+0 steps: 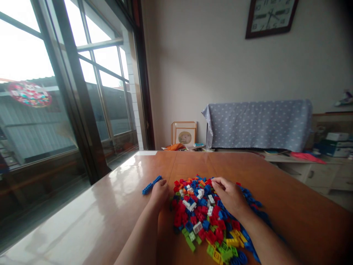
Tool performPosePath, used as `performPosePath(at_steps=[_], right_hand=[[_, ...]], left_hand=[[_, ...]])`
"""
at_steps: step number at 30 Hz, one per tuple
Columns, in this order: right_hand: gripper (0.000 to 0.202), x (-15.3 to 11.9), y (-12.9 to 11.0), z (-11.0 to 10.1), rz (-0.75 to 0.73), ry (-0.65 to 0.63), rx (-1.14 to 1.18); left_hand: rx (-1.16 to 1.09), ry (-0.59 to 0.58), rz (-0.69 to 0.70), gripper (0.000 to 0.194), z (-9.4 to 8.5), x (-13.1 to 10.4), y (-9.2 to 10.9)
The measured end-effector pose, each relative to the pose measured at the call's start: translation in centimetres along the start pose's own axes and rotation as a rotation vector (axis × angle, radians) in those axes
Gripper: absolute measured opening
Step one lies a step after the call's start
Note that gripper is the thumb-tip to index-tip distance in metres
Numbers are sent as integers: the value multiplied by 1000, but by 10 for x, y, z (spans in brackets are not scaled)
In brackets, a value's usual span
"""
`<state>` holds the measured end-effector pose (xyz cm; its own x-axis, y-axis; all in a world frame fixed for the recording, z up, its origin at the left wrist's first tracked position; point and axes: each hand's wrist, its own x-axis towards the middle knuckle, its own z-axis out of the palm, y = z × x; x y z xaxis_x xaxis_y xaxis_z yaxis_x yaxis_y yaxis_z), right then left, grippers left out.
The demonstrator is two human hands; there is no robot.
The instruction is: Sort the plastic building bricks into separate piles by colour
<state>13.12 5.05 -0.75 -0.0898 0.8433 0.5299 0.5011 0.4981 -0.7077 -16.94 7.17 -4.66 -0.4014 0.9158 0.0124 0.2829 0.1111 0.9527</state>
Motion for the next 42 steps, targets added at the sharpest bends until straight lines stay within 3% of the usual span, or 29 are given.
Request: performPosePath(at_steps=[2, 7, 14, 19, 24, 27, 30, 36, 42], right_hand=[[29, 0, 0, 0, 5, -6, 8], [31, 1, 2, 0, 23, -7, 19], [30, 5, 21, 2, 71, 6, 6], [34, 3, 18, 2, 75, -89, -26], [64, -11, -10, 1, -105, -372, -132], [77, -19, -14, 5, -126, -519, -207], [64, -20, -9, 10, -102, -511, -241], [39, -12, -3, 12, -105, -386, -205], [29, -9, 1, 11, -88, -334, -185]], left_hand=[[82, 37, 41, 5, -3, 1, 0], [249, 95, 108, 21, -10, 1, 2], [326, 78, 189, 14, -14, -7, 12], [291, -112, 218, 33, -5, -33, 28], [137, -531, 255, 76, -12, -64, 46], [258, -591, 336, 90, -15, -71, 49], [352, -586, 396, 81, -11, -71, 48], [307, -531, 453, 42, 4, -70, 47], [296, -484, 519, 33, 9, -67, 48]])
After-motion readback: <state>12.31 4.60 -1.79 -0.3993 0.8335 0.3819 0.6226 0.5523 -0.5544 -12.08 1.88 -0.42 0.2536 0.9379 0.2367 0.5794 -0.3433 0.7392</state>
